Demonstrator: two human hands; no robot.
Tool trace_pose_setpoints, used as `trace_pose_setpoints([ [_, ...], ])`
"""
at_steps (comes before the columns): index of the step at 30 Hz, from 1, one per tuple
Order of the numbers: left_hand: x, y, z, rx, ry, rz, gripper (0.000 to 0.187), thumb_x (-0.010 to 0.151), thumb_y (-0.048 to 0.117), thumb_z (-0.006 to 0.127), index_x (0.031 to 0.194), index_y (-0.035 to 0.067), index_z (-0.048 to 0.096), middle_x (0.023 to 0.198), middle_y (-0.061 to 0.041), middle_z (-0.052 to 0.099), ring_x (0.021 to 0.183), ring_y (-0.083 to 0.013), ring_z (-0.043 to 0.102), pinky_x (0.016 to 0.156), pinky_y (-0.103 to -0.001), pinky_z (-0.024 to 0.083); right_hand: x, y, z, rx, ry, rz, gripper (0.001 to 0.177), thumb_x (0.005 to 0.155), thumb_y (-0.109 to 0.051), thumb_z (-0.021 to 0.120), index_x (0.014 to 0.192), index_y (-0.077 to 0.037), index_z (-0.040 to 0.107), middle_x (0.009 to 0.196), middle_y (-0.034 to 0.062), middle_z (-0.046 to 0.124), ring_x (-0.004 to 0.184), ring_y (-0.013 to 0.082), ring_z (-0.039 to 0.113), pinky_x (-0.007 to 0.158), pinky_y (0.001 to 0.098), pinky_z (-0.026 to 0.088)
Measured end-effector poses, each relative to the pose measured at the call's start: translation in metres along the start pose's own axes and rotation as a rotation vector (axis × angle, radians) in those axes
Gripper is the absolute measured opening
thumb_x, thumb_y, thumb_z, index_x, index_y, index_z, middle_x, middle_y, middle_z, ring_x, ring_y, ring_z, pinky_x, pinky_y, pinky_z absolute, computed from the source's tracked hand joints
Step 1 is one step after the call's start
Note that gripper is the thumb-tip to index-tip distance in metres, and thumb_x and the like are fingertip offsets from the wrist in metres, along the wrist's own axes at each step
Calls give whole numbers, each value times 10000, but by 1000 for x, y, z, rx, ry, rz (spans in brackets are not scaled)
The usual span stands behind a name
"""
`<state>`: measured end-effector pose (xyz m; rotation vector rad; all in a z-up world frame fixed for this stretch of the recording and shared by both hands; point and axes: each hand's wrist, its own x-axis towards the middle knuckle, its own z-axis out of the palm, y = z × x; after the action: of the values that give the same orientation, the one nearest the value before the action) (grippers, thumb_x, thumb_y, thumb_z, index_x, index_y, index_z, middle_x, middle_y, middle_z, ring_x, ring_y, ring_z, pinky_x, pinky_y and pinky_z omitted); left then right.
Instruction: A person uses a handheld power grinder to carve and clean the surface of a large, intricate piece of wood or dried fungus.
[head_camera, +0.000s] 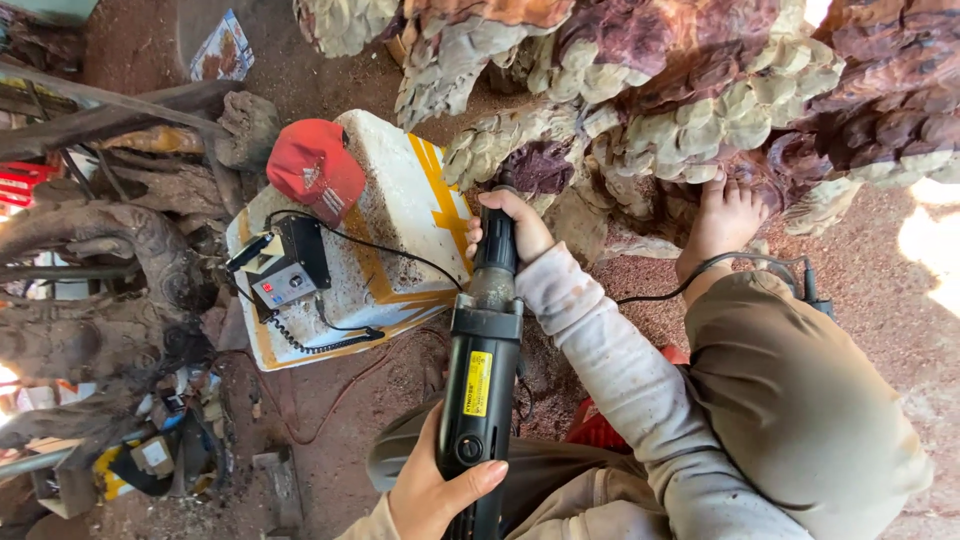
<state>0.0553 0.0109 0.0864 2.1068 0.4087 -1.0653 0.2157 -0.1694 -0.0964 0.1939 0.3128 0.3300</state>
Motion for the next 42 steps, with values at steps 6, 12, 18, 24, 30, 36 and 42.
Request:
trace_pose_setpoints([
  [6,35,-87,-2,1,-36,345,805,670,378,888,1357,121,558,1126,-64,714,1000,-183,702,934,-337,583,-17,21,-3,-124,24,-75,214,830,-187,716,854,-97,523,681,45,593,515,149,562,487,296,539],
  [12,89,-168,22,-257,-36,243,895,634,238,912,1418,109,499,1187,-92,745,1087,-183,711,1012,-362,569,-22,35,-20,-438,141,-251,214,827,-86,708,913,-65,513,661,111,610,495,201,572,447,346,546],
  [18,139,-213,59,-745,-312,95,875,692,-57,876,1436,93,440,981,-297,685,661,-387,729,646,-520,683,-19,37,-36,-646,313,-362,340,811,-42,713,1077,-36,503,657,185,606,475,247,587,424,385,545],
  [24,184,-223,93,-756,-453,474,868,701,204,899,1452,67,484,1193,-160,695,991,-268,698,774,-451,659,-12,32,-25,-823,569,-450,465,769,21,738,1119,-96,455,716,180,614,474,266,590,404,405,522],
  [30,191,-192,112,-822,-592,624,696,743,291,851,1333,54,565,1145,-116,707,1023,-242,690,935,-408,600,-6,6,-28,-1046,721,-536,317,797,-44,753,998,-103,515,673,142,612,478,252,607,413,393,553],
  [36,201,-202,120,-796,-565,485,864,680,323,878,1421,104,492,1212,-114,680,1089,-243,671,984,-413,581,-5,-10,-49,-1149,727,-579,216,772,-90,794,837,-47,594,659,141,634,468,253,607,438,392,568],
  [42,201,-187,97,-696,-627,438,827,694,361,848,1393,95,496,1209,-145,673,1072,-288,677,969,-461,586,-9,3,-14,-1223,931,-509,206,793,-181,766,914,-53,658,707,74,686,523,197,640,520,348,590],
])
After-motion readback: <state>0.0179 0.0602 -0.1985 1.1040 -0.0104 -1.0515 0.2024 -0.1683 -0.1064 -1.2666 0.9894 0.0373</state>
